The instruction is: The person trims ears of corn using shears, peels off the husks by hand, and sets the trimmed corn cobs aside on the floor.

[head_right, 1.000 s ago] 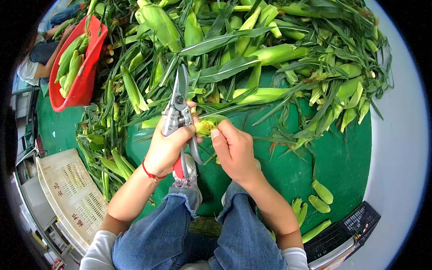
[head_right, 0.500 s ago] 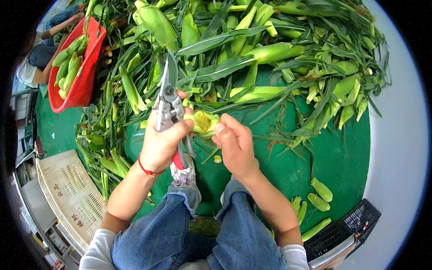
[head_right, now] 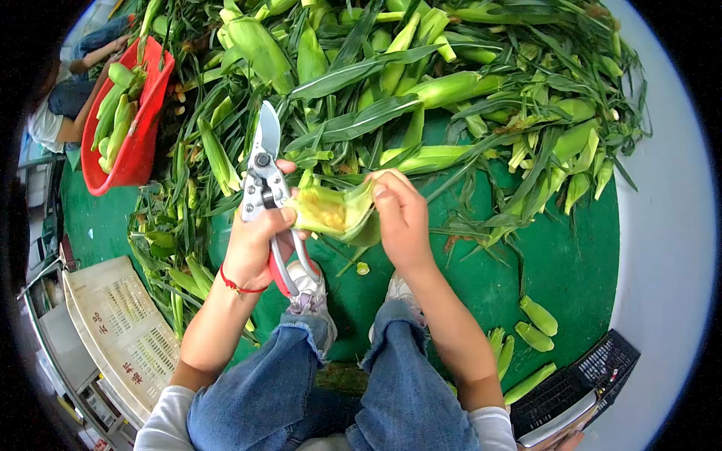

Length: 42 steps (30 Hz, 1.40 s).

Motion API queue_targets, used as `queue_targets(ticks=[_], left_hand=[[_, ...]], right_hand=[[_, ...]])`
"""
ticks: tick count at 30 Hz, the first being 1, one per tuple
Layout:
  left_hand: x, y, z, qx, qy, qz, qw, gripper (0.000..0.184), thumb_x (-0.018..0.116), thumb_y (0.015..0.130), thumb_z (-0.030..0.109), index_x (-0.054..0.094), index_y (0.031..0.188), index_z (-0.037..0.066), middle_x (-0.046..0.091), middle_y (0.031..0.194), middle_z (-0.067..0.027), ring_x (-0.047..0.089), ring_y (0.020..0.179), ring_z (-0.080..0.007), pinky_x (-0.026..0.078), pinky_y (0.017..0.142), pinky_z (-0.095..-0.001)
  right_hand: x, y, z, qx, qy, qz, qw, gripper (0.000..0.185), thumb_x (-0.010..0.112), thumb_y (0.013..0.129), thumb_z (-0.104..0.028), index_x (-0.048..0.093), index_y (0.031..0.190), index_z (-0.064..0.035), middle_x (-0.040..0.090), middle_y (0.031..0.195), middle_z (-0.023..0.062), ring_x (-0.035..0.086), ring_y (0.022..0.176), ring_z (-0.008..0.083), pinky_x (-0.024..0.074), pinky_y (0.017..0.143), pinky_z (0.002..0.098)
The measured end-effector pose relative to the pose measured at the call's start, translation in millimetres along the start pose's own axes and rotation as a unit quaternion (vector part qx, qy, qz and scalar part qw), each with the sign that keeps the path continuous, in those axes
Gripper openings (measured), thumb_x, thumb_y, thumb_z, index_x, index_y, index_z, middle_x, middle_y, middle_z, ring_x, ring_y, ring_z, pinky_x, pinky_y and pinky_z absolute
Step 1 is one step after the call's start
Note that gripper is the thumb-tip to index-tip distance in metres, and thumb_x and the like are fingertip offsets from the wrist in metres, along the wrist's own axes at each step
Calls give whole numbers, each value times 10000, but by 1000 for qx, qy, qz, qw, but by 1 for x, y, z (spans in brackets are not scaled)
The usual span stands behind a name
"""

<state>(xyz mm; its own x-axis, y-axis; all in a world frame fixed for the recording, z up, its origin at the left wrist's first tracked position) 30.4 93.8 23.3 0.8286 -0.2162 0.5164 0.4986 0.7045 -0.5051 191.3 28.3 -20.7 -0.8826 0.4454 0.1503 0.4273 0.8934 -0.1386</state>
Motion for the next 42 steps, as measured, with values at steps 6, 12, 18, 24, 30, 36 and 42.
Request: queue_targets(ticks=[6, 12, 18, 24, 30, 36, 42], left_hand=[[8, 0, -1, -28, -25, 10, 999, 492, 550, 786, -29, 460, 1263, 55, 573, 986, -89, 594, 782, -163, 539, 631, -280], [-1, 7, -13, -58, -88, 25, 994, 448, 530, 806, -33, 475, 1244, 42, 584, 986, -115, 564, 752, -172, 512, 623, -279], [6, -1, -17, 8, -139, 12, 990, 494, 546, 812, -15, 407, 1278, 72, 585, 1006, -126, 574, 769, -183, 515, 672, -292], [-2, -8, 3, 134, 228, -12, 964, 487, 647, 803, 44, 428, 1238, 51, 557, 996, -93, 578, 823, -166, 505, 719, -306], [21, -45, 21, 251, 725, -116, 631, 534, 700, 667, 71, 478, 1151, 41, 506, 884, -126, 551, 790, -317, 476, 702, -396], [21, -47, 16, 146, 755, -114, 629, 596, 698, 634, 70, 448, 1172, 16, 503, 928, -158, 546, 879, -357, 471, 768, -420], [21, -45, 10, 185, 751, -123, 622, 583, 693, 661, 82, 440, 1183, 26, 509, 893, -150, 556, 791, -337, 471, 713, -414]], right_hand=[[9, -16, 12, -23, -9, -60, 998, 404, 345, 991, -342, 437, 1175, 7, 566, 962, 79, 504, 847, 127, 413, 775, 283], [16, -22, 15, 21, 9, -113, 993, 597, 498, 928, -459, 341, 1276, 0, 499, 1137, 90, 477, 1044, 144, 387, 896, 273], [28, -28, 23, 126, 216, -33, 968, 486, 510, 952, -338, 348, 1280, -18, 485, 1171, 88, 470, 1059, 129, 385, 916, 275], [15, -29, 20, 58, 124, -37, 990, 554, 670, 858, -298, 355, 1215, -17, 479, 1129, 84, 472, 1042, 127, 408, 889, 275], [-17, -24, -5, 15, -220, 5, 975, 588, 785, 718, -251, 378, 1074, -20, 585, 923, 129, 607, 806, 199, 488, 709, 317], [-15, -29, 3, 5, -202, 19, 979, 602, 797, 693, -251, 384, 1065, -19, 613, 934, 146, 646, 816, 240, 501, 705, 343], [-12, -33, 7, -21, -254, 4, 967, 578, 782, 706, -261, 394, 1070, -36, 629, 902, 167, 653, 808, 318, 507, 684, 376]])
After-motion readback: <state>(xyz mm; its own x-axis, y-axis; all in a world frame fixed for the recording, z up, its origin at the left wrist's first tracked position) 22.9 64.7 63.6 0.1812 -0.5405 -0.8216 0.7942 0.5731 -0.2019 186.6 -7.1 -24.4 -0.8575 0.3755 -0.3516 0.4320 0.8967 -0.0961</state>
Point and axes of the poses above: each hand's wrist, its own y-axis towards the middle knuckle, its own x-axis out of the palm, z = x × y, the point moved 3 cm from there along y, towards the middle knuckle
